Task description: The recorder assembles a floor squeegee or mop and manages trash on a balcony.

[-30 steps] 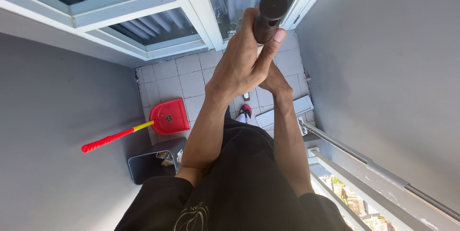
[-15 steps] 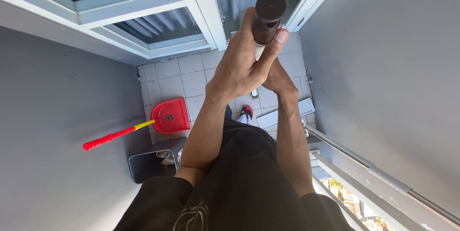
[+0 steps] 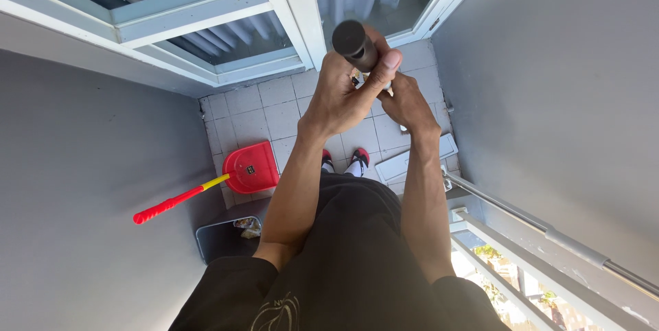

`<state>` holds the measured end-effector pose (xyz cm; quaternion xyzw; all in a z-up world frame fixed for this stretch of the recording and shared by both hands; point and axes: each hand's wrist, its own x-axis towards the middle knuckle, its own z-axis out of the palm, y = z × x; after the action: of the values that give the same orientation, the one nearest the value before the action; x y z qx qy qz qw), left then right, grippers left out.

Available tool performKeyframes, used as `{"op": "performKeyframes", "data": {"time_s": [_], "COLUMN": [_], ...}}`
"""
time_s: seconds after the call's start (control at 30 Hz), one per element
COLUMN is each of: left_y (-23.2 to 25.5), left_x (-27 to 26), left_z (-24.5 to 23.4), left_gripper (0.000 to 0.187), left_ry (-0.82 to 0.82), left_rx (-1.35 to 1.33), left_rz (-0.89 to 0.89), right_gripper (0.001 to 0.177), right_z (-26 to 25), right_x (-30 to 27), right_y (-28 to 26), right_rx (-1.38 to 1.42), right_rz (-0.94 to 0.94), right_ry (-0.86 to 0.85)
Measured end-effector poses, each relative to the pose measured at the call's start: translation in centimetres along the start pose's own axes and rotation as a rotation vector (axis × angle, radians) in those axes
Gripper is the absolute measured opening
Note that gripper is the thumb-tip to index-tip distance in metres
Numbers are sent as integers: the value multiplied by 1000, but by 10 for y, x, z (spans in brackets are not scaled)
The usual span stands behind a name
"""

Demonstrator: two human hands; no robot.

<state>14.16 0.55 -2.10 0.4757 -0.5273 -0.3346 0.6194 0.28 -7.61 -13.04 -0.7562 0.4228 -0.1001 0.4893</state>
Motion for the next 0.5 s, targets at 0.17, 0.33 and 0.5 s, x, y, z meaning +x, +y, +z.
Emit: {"op": "performKeyframes", "data": {"time_s": [0.17,0.33,0.5], "left_y": [-7,-4,-3], "left_x": [-9,-13,-25], "left_z": [-12,-20,-34], "left_gripper": [28,30,31], "left_ry": [-51,-60,-31], "left_rx": [4,44,-1], "left_rz": [-38,-39,-46], "right_gripper": [32,38,34], "right_z": [20,37,51], "right_x": [4,8,2], "right_y": [10,16,4], "right_rx": [-26,-14,-37], "right_rz": [15,-7,29], "right_ry": [13,40,38]}}
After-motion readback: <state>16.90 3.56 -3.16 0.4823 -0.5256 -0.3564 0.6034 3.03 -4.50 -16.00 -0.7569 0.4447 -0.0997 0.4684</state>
